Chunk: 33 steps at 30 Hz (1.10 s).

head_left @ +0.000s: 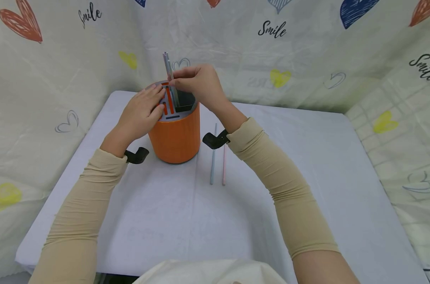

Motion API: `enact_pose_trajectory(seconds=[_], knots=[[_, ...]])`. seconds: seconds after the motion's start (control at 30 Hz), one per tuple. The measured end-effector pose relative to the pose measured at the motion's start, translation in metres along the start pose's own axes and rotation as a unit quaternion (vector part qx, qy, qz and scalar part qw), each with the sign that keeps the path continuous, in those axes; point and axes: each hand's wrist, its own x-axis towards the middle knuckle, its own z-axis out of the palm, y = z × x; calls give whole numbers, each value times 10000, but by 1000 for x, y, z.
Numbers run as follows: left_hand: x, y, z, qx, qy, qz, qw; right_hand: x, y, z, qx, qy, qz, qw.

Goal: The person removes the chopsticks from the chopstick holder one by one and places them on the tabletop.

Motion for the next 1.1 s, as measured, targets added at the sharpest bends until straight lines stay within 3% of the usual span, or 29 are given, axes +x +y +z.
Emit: enact_pose_trajectory(seconds=[0.13, 0.27, 0.47, 0.67, 0.83, 0.97, 1.1], knots=[[0, -1, 0, 12, 22, 20, 10000, -8, -22, -9, 731, 249, -657, 9948], [0, -1, 0, 40, 58, 46, 10000, -21, -45, -19, 1173, 573, -1500, 9800], [1, -1, 0, 83, 42, 47, 9999, -29, -63, -35, 1798, 896, -1952, 9600], [1, -1, 1, 68, 28, 39, 10000, -32, -69, -63, 2340, 1335, -1914, 9438], [1, -1, 2, 31, 76, 19, 10000, -33, -62, -91, 2716, 1581, -1842, 9313], [1, -1, 2, 15, 108, 38, 9999, -34, -39, -109, 2708, 1708, -1306, 9383], [0, 0, 3, -10, 104, 43, 9999, -32, -6, -121, 2617, 1790, -292, 9480]])
